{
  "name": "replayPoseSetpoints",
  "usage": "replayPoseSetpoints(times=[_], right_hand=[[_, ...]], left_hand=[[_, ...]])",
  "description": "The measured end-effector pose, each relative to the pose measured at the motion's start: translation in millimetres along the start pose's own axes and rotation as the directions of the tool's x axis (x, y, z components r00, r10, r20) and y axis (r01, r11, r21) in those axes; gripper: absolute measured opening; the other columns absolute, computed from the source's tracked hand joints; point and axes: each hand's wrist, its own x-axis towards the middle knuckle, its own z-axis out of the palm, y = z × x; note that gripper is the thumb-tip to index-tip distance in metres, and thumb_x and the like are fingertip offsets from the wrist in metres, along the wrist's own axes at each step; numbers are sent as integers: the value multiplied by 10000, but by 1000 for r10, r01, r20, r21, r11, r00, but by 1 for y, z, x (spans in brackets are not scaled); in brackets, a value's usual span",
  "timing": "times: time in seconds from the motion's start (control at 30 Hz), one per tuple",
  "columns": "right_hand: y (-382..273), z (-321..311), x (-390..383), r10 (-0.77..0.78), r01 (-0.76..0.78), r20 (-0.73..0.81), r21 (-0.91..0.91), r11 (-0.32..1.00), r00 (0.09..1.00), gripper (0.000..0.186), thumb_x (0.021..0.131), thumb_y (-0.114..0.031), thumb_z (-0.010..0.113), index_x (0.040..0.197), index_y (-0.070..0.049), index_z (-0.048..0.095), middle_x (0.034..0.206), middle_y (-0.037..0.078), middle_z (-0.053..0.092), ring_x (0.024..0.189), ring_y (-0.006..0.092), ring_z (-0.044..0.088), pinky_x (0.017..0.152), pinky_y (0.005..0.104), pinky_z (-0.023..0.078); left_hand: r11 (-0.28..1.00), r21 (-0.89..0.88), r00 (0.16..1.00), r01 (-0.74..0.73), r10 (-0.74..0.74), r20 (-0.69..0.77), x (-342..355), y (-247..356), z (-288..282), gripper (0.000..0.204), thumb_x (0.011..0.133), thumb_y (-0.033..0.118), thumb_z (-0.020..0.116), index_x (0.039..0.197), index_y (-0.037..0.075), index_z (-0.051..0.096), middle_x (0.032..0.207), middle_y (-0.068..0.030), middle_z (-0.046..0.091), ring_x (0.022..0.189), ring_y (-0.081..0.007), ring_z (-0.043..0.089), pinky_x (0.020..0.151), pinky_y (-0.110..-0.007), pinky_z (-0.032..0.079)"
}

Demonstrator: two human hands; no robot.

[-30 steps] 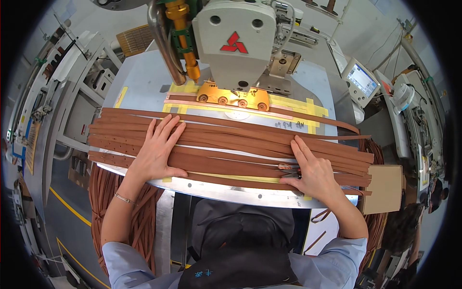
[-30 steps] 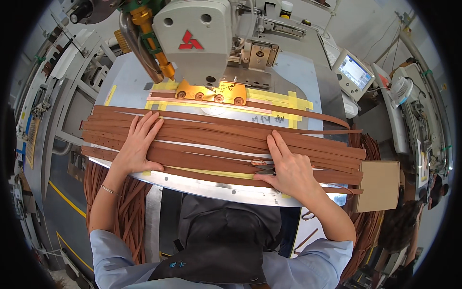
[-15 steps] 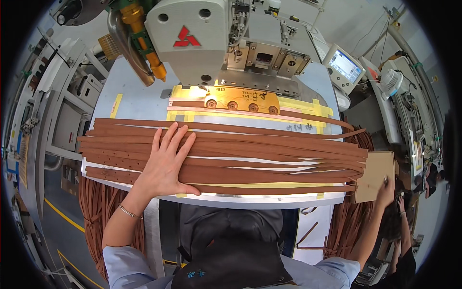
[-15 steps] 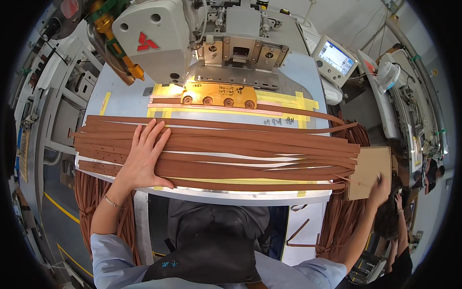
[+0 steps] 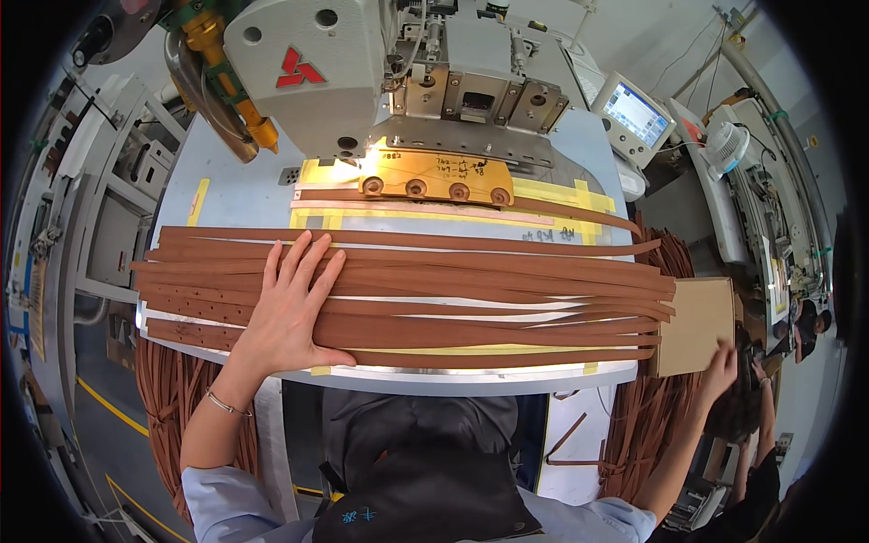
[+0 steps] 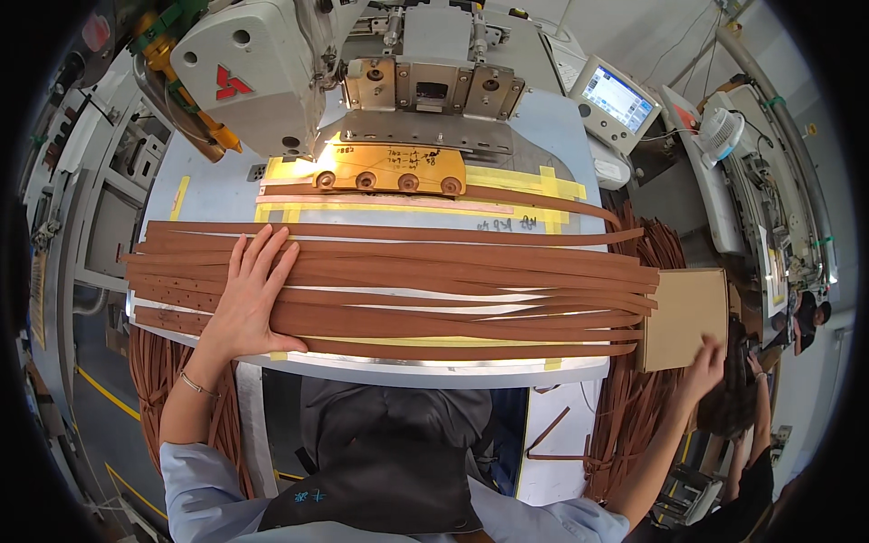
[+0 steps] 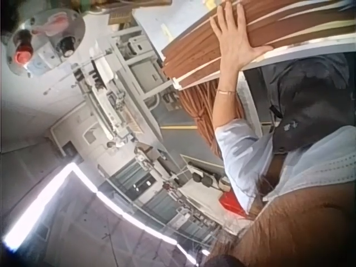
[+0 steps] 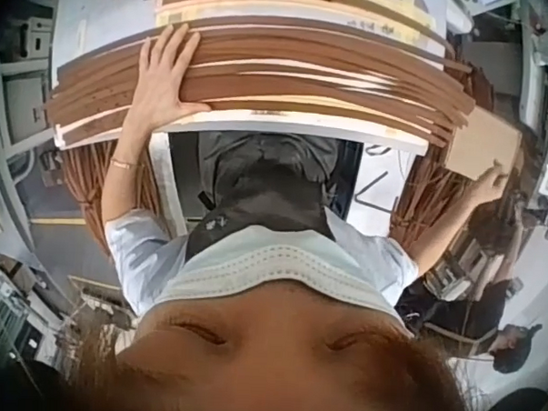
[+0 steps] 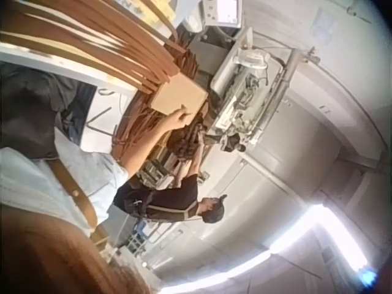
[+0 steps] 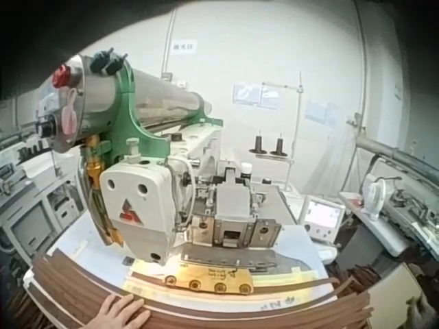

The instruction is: Processing and sewing leather straps using an industrial sewing machine.

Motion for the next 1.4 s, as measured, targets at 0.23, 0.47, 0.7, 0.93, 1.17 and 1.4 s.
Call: replayPoseSetpoints(times=[0.23, 0.47, 0.7, 0.93, 1.17, 1.4], right_hand=[[-238, 148, -99, -355, 213, 772, 284, 935, 528, 340, 933, -71, 573, 1260, -35, 488, 834, 29, 575, 710, 119, 517, 635, 264, 433], [-296, 240, -123, -487, 493, 806, 290, 820, 336, 251, 913, -63, 565, 1106, 45, 447, 886, 271, 622, 848, 451, 606, 748, 484, 474], [-297, 289, -113, -478, 560, 762, 186, 807, 436, 224, 926, -102, 561, 1077, 40, 477, 895, 244, 642, 853, 417, 624, 746, 465, 478], [-299, 273, -88, -442, 430, 747, 230, 873, 497, 210, 900, -103, 576, 1063, 12, 512, 850, 244, 653, 806, 422, 637, 695, 489, 491], [-248, 270, -57, -603, 636, 704, 278, 720, 375, 179, 810, -118, 702, 855, 25, 606, 839, 138, 599, 786, 322, 586, 715, 411, 466], [-245, 274, -50, -524, 674, 804, 223, 704, 281, 207, 779, -120, 727, 896, 7, 613, 961, 138, 590, 882, 309, 577, 750, 371, 455]], left_hand=[[999, -38, 1000, 6, -6, -9, 1, 1, 1, 1202, 567, 782, 659, 1448, 35, 330, 1485, -206, 297, 1403, -409, 207, 1151, -567, 98], [999, -35, 999, -14, 12, -31, 3, 2, 3, 1159, 591, 767, 660, 1445, 50, 342, 1486, -202, 297, 1400, -408, 215, 1150, -572, 100], [1000, -25, 1000, -3, 2, -21, 4, 3, 4, 1132, 615, 757, 651, 1447, 54, 341, 1487, -200, 295, 1400, -407, 215, 1151, -570, 102], [1000, -23, 1000, 9, -9, -18, 1, 2, 2, 1074, 680, 739, 608, 1456, 50, 331, 1489, -200, 296, 1404, -399, 214, 1151, -561, 98], [995, -95, 984, 22, -39, -176, 18, 30, -5, 709, 812, 405, 679, 1341, -11, 455, 1448, -196, 355, 1373, -384, 276, 1127, -537, 182], [784, -587, 908, -201, -76, -412, 58, 91, 0, 259, 812, 116, 687, 1020, -29, 633, 1005, -131, 594, 934, -306, 567, 804, -376, 483]])
